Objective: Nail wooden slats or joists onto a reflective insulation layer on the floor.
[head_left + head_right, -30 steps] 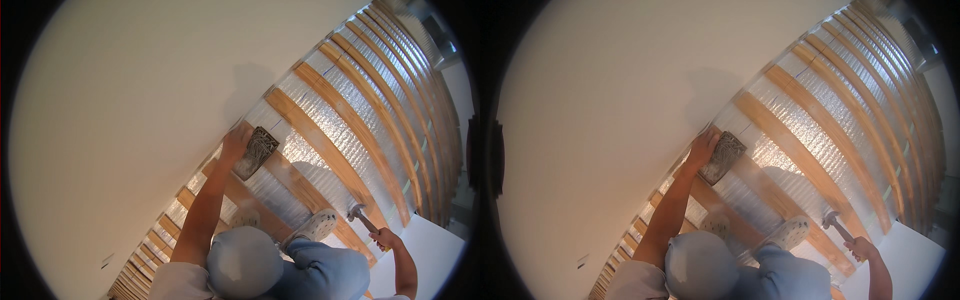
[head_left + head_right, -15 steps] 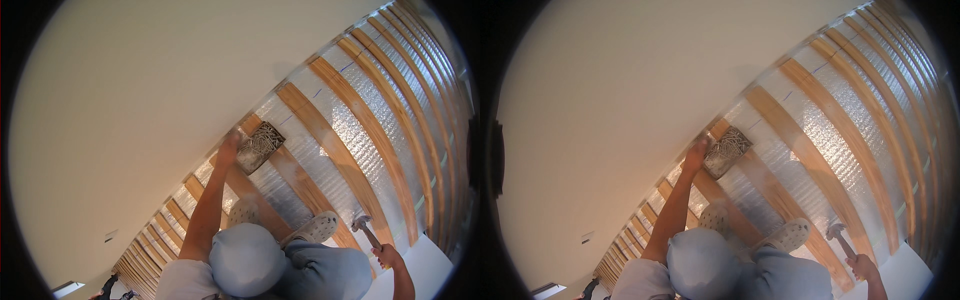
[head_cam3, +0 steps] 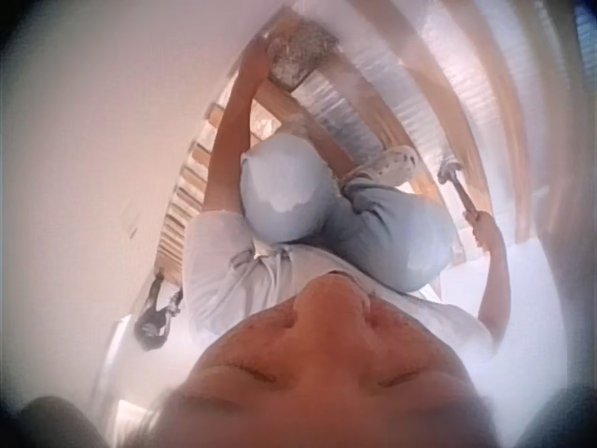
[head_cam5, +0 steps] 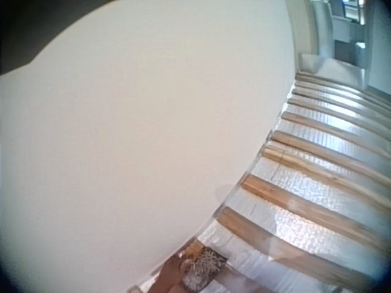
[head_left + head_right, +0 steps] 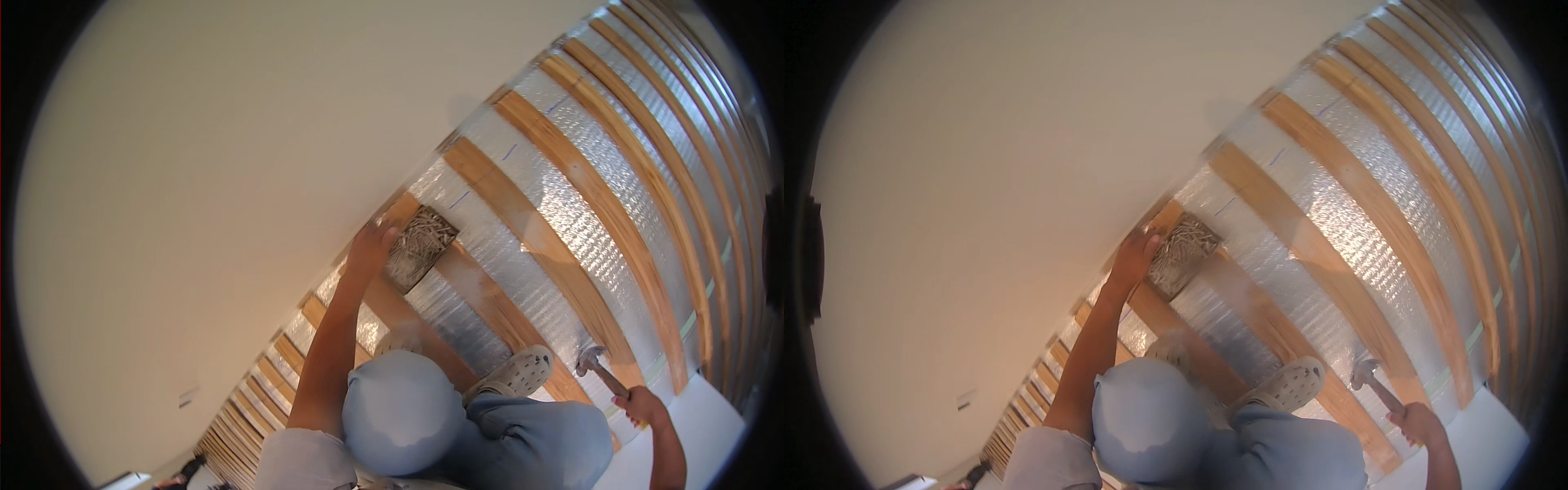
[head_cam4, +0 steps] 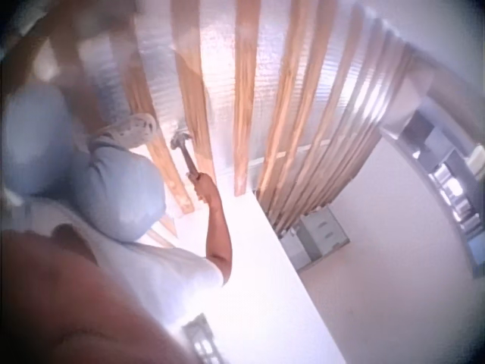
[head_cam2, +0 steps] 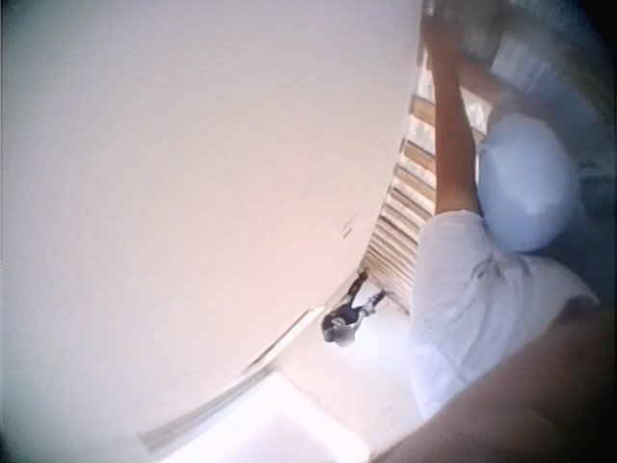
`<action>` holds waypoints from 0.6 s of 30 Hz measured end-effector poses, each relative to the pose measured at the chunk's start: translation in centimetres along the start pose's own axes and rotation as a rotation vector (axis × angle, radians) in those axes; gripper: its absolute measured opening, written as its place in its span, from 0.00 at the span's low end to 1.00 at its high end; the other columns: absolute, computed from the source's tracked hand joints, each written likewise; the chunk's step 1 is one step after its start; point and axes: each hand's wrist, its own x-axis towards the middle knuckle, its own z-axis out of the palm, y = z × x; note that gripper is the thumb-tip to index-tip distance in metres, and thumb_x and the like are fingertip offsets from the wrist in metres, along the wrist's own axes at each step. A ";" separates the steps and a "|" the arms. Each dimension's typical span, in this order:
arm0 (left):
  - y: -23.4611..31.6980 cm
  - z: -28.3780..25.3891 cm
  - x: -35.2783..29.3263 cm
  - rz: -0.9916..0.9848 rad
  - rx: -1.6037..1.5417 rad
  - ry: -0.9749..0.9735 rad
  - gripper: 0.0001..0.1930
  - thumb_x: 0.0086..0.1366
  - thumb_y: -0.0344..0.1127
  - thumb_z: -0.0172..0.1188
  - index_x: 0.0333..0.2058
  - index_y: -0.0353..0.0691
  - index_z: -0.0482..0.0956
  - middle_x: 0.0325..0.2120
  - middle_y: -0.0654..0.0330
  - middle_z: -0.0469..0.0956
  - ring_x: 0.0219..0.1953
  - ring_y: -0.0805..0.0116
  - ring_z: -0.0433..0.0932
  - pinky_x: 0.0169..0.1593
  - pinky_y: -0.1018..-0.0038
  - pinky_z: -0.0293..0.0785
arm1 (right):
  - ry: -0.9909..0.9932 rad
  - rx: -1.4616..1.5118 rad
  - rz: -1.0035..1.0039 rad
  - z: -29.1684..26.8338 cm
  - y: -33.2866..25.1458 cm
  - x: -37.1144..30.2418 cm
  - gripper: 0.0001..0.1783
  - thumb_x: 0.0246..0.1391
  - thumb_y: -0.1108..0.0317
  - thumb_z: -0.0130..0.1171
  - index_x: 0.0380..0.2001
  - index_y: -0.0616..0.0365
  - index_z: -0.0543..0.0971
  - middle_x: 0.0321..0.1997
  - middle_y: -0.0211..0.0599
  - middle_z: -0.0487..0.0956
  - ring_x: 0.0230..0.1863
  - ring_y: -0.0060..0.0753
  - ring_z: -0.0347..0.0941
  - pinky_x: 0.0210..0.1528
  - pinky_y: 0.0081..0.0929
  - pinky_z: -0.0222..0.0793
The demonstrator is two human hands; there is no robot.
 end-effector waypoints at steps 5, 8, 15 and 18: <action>3.7 -1.4 -0.9 -0.249 -0.278 -0.049 0.38 0.62 0.56 0.55 0.62 0.34 0.59 0.54 0.44 0.71 0.59 0.49 0.66 0.62 0.61 0.60 | 0.017 -0.054 -0.030 -0.4 -1.3 -0.8 0.26 0.53 0.51 0.61 0.19 0.68 0.75 0.13 0.38 0.74 0.12 0.31 0.73 0.18 0.30 0.72; 9.2 -0.7 -1.6 -0.026 0.032 -0.038 0.51 0.49 0.53 0.69 0.65 0.36 0.52 0.55 0.41 0.67 0.59 0.46 0.65 0.59 0.59 0.63 | 0.046 -0.059 -0.081 1.6 0.8 -0.4 0.25 0.54 0.51 0.60 0.19 0.67 0.77 0.12 0.38 0.75 0.12 0.32 0.74 0.20 0.30 0.73; 10.8 2.2 -2.5 0.007 0.255 0.099 0.54 0.45 0.45 0.72 0.66 0.38 0.49 0.52 0.38 0.63 0.53 0.40 0.65 0.55 0.56 0.65 | 0.031 0.528 -0.121 14.0 13.1 7.5 0.10 0.52 0.70 0.59 0.25 0.66 0.70 0.18 0.39 0.74 0.15 0.29 0.74 0.15 0.29 0.72; 11.6 0.9 -2.8 0.000 0.166 0.054 0.52 0.46 0.43 0.71 0.66 0.38 0.50 0.50 0.39 0.64 0.53 0.41 0.65 0.55 0.55 0.65 | 0.034 0.858 -0.101 15.5 3.9 6.0 0.06 0.52 0.73 0.54 0.25 0.62 0.70 0.15 0.35 0.71 0.11 0.29 0.68 0.11 0.29 0.67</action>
